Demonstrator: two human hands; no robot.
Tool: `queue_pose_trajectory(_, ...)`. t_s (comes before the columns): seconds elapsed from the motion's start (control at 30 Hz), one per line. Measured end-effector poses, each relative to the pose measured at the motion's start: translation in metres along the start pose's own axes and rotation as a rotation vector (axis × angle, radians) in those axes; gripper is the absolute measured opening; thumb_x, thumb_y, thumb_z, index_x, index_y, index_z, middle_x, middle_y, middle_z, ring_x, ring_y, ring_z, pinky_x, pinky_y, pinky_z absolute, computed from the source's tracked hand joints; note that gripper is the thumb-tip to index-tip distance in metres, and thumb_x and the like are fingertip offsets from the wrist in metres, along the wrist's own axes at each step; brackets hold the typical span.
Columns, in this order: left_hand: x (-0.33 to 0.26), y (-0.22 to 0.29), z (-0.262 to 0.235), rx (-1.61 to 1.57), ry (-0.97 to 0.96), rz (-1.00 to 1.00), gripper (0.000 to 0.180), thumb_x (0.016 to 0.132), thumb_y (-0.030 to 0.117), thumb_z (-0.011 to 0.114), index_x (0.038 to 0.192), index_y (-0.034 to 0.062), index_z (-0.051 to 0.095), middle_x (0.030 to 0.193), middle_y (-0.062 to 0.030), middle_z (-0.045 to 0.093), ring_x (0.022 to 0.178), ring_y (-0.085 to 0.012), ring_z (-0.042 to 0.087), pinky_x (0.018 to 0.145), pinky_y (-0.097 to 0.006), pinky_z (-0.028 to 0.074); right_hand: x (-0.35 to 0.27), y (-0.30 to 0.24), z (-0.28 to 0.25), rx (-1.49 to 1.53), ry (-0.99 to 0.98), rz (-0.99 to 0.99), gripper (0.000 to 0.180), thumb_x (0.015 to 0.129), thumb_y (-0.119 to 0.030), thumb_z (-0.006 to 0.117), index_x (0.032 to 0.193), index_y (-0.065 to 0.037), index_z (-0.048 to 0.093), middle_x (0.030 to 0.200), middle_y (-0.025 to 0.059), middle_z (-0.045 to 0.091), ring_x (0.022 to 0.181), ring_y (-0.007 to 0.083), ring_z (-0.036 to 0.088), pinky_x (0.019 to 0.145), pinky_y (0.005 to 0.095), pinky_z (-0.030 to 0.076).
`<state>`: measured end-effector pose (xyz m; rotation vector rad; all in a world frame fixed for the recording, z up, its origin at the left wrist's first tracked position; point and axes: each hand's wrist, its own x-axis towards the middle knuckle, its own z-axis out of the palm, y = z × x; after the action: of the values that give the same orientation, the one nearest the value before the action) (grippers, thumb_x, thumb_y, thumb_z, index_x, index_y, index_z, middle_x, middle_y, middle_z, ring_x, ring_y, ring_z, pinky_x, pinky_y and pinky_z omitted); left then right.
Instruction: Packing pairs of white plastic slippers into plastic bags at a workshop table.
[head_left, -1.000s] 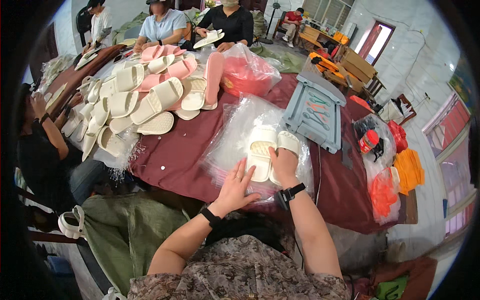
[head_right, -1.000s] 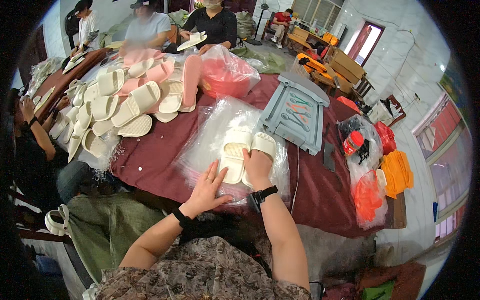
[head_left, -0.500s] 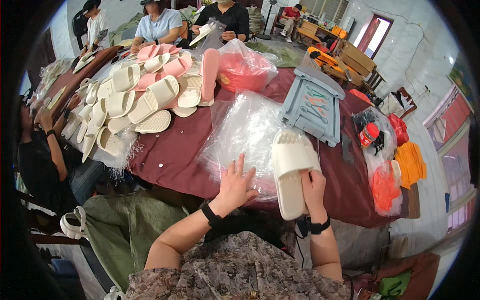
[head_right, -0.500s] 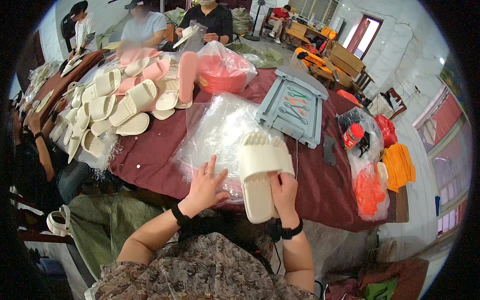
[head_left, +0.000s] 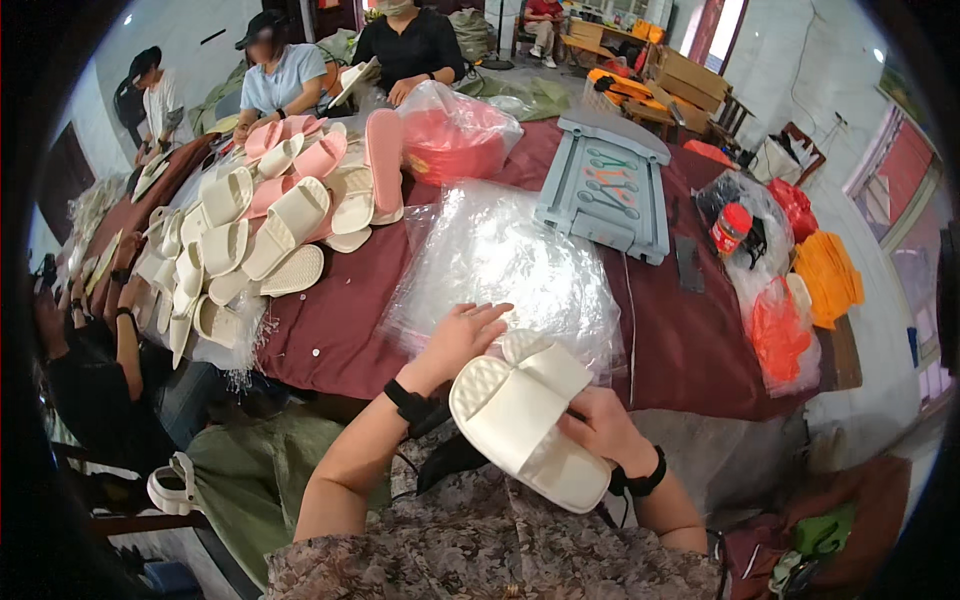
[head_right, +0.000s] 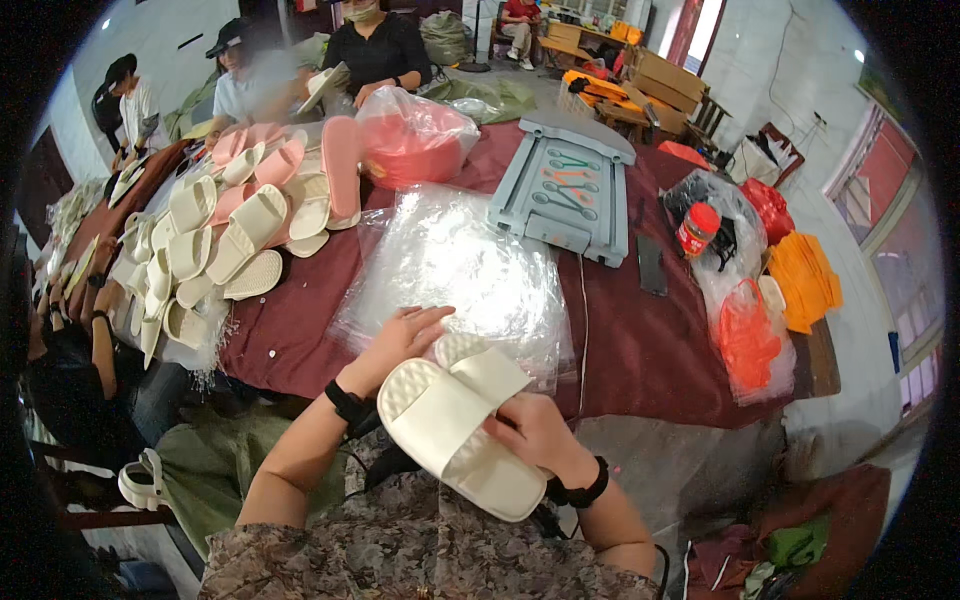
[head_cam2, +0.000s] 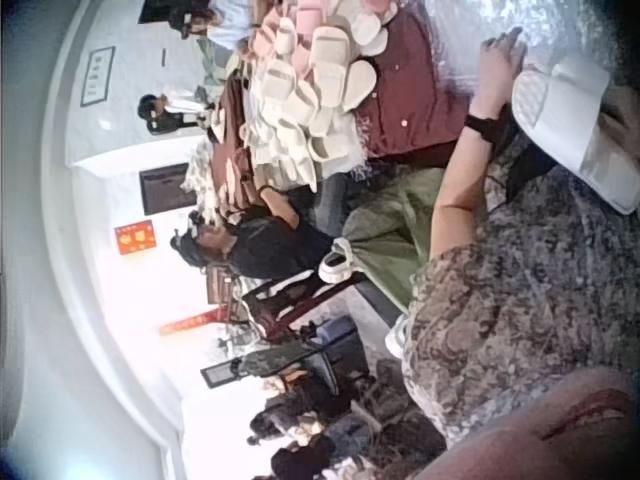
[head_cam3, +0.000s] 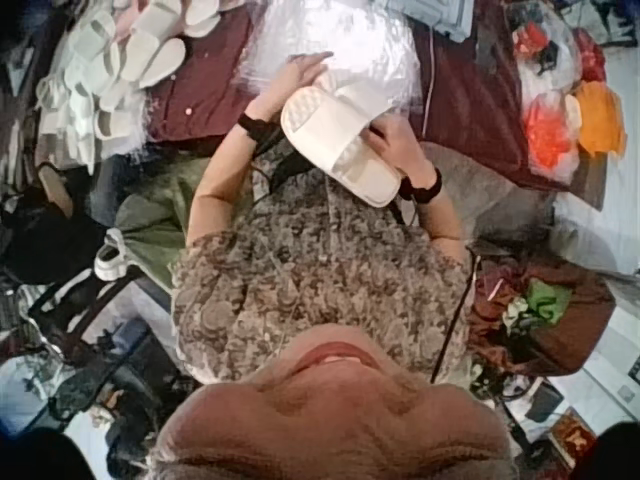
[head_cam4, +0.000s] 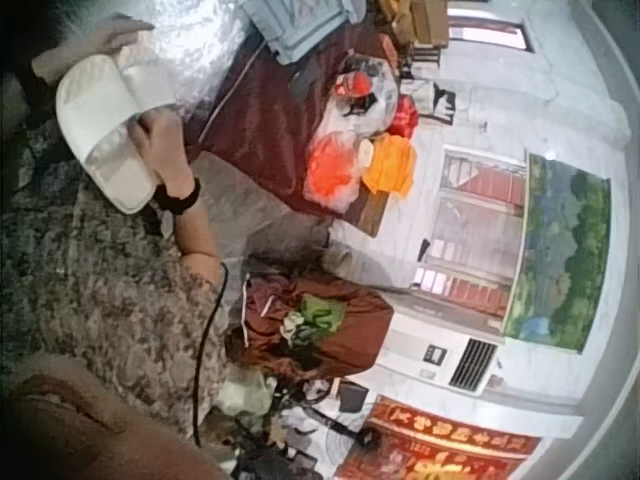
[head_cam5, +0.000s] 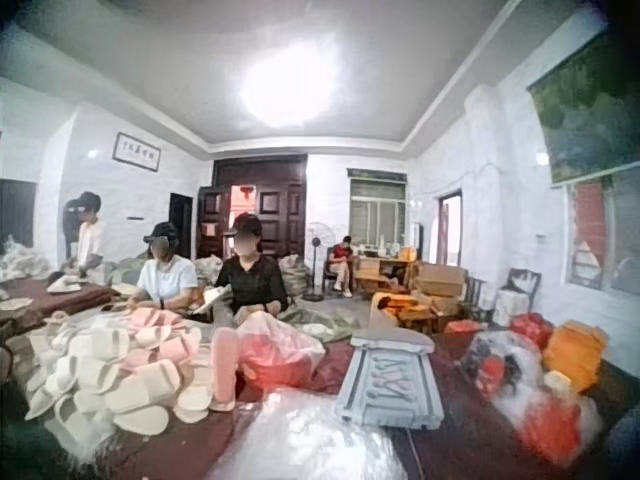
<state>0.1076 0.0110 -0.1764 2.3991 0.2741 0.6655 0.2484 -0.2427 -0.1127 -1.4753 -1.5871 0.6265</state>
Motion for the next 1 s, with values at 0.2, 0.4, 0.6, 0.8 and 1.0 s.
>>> queue_pose_trajectory(0.2,0.007,0.037,-0.031,0.058,-0.107,-0.124,0.043,0.103,0.030,0.050,0.140,0.0090,0.057,0.138,-0.0241,0.057,0.128,-0.0440,0.051,0.107,-0.050,0.042,-0.004,0.028,0.004,-0.536,0.186,0.017,0.024,0.091,-0.023,0.070,0.082,-0.001,0.065,0.078,0.0166,0.064,0.072,0.0371,0.063,0.063,0.0468,0.049)
queue_pose_trajectory(0.4,0.004,0.080,-0.022,0.404,-0.024,0.207,0.044,0.098,0.023,0.058,0.139,0.0078,0.058,0.154,-0.0233,0.042,0.140,-0.0465,0.039,0.113,-0.050,0.037,0.026,0.034,0.025,-0.665,0.338,0.029,0.027,0.090,-0.026,0.069,0.081,-0.002,0.066,0.078,0.0168,0.065,0.073,0.0365,0.064,0.065,0.0467,0.051)
queue_pose_trajectory(0.6,-0.004,0.101,-0.014,0.213,-0.087,0.251,0.048,0.100,0.016,0.054,0.146,0.0019,0.049,0.157,-0.0216,0.037,0.148,-0.0436,0.029,0.120,-0.049,0.029,0.071,0.073,0.043,-0.556,0.341,-0.031,0.022,0.086,-0.023,0.066,0.093,-0.003,0.069,0.091,0.0176,0.069,0.085,0.0349,0.066,0.073,0.0474,0.051)
queue_pose_trajectory(0.8,-0.011,0.095,-0.019,0.011,-0.188,0.246,0.049,0.101,0.015,0.051,0.148,0.0011,0.046,0.159,-0.0195,0.035,0.150,-0.0407,0.026,0.121,-0.047,0.027,0.120,0.125,0.056,-1.134,0.437,-0.326,0.031,0.094,-0.023,0.061,0.124,-0.015,0.066,0.092,0.0081,0.060,0.088,0.0265,0.062,0.070,0.0429,0.052)
queue_pose_trajectory(1.0,-0.028,0.088,-0.039,0.008,-0.259,0.289,0.051,0.098,0.015,0.055,0.148,0.0059,0.049,0.160,-0.0174,0.035,0.149,-0.0409,0.027,0.121,-0.048,0.027,0.178,0.102,0.063,-0.891,0.251,0.230,0.022,0.093,-0.023,0.063,0.110,-0.009,0.066,0.098,0.0118,0.063,0.097,0.0309,0.063,0.071,0.0448,0.052)
